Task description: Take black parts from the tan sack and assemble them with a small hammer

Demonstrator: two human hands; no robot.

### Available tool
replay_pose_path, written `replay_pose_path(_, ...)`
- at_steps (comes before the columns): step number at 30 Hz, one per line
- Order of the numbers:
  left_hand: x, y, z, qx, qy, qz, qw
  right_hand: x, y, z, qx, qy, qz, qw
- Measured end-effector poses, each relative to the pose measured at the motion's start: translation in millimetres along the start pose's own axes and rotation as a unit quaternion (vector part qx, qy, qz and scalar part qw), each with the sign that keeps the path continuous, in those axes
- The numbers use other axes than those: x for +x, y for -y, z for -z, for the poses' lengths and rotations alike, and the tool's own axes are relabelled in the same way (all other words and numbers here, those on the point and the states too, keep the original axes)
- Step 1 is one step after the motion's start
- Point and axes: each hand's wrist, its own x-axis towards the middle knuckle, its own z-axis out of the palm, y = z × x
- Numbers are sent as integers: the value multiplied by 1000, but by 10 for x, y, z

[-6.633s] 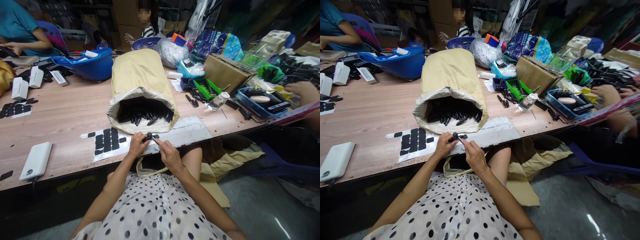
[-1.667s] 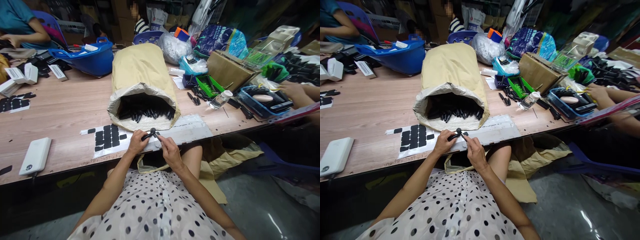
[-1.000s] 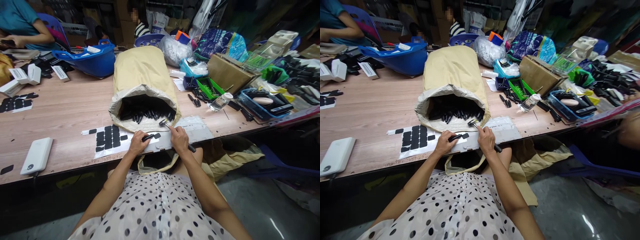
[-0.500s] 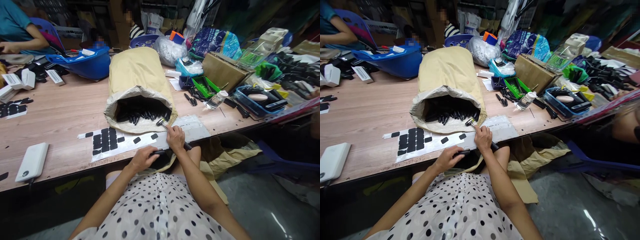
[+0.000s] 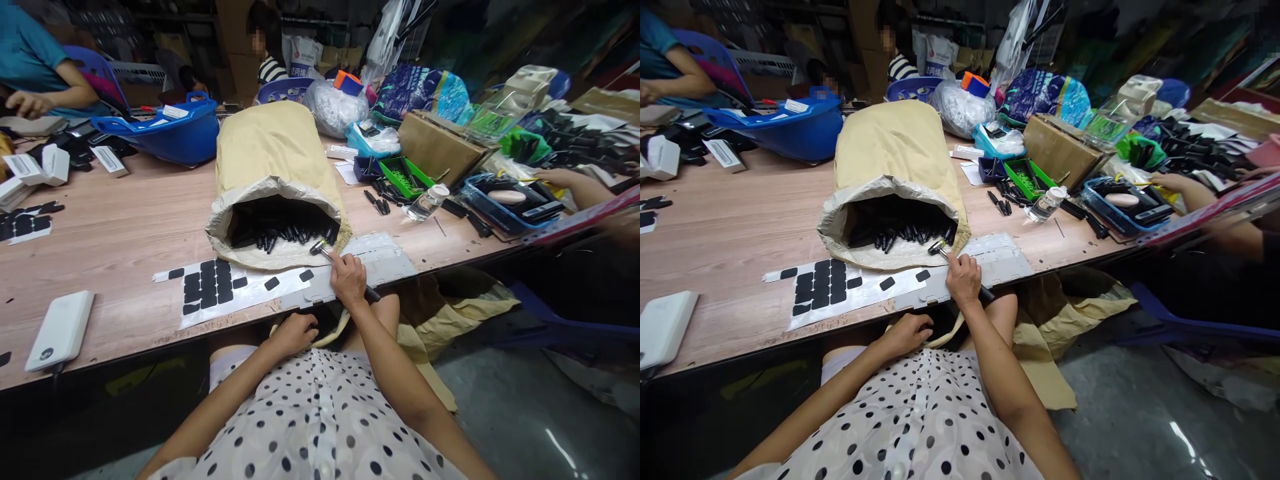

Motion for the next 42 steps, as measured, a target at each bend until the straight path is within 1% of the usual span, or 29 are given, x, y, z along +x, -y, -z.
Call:
replay_pose_path(2, 96, -102, 201, -34, 7, -20, 999, -3, -3, 0, -3, 0, 2, 1000)
replay_pose_path(3, 167, -139, 338, -47, -9, -15, 999, -5, -3, 0, -5, 0, 3, 1000)
replay_pose_path(4, 247, -157, 495, -56, -41, -1, 998, -6, -3, 0, -6, 0, 4, 1000)
replay_pose_path(6, 419, -130, 833, -37, -154, 39, 987, -6, 1, 1, -10, 1, 6, 1000)
replay_pose_path(8, 569, -29, 1142, 44, -279, 93, 955, -5, 6, 1, -13, -1, 7, 1000)
replay_pose_path(9, 628, 36, 1266, 86, -324, 122, 934, -4, 10, 0, -14, -2, 6, 1000)
replay_pose_path(10, 675, 103, 1362, 124, -349, 154, 916, -3, 13, -2, -14, -3, 6, 1000)
replay_pose_path(11, 711, 167, 1431, 153, -361, 184, 902, -3, 16, -4, -14, -3, 5, 1000)
replay_pose_path(13, 760, 270, 1492, 191, -352, 230, 887, -4, 22, -6, -12, -2, 3, 1000)
replay_pose_path(15, 795, 338, 1485, 213, -332, 254, 883, -5, 26, -4, -10, 1, 1, 1000)
replay_pose_path(17, 828, 388, 1454, 224, -322, 262, 882, -5, 28, 4, -6, 6, -2, 1000)
replay_pose_path(19, 852, 434, 1431, 222, -330, 260, 880, -4, 31, 15, -2, 11, -4, 1000)
replay_pose_path(21, 849, 472, 1427, 209, -349, 250, 878, -2, 34, 25, 3, 16, -6, 1000)
replay_pose_path(24, 768, 458, 1417, 187, -377, 209, 883, 0, 40, 34, 12, 22, -10, 1000)
replay_pose_path(26, 679, 374, 1368, 175, -388, 157, 891, 1, 42, 36, 16, 25, -10, 1000)
replay_pose_path(27, 635, 311, 1323, 169, -384, 127, 899, 0, 42, 37, 17, 26, -10, 999)
replay_pose_path(28, 598, 240, 1264, 164, -372, 97, 908, 0, 40, 38, 17, 26, -9, 999)
replay_pose_path(30, 558, 101, 1119, 152, -329, 42, 931, 1, 36, 42, 16, 25, -9, 1000)
replay_pose_path(32, 567, 4, 964, 134, -288, 9, 948, 2, 31, 47, 14, 23, -9, 1000)
replay_pose_path(33, 584, -19, 894, 123, -275, 3, 954, 3, 30, 50, 13, 24, -8, 1000)
replay_pose_path(35, 626, -15, 781, 104, -257, 11, 961, 3, 32, 55, 13, 27, -5, 1000)
replay_pose_path(37, 656, 34, 708, 94, -244, 22, 965, 0, 38, 59, 12, 27, -4, 1000)
replay_pose_path(42, 657, 156, 644, 88, -237, 18, 967, 3, 42, 60, 18, 21, -9, 1000)
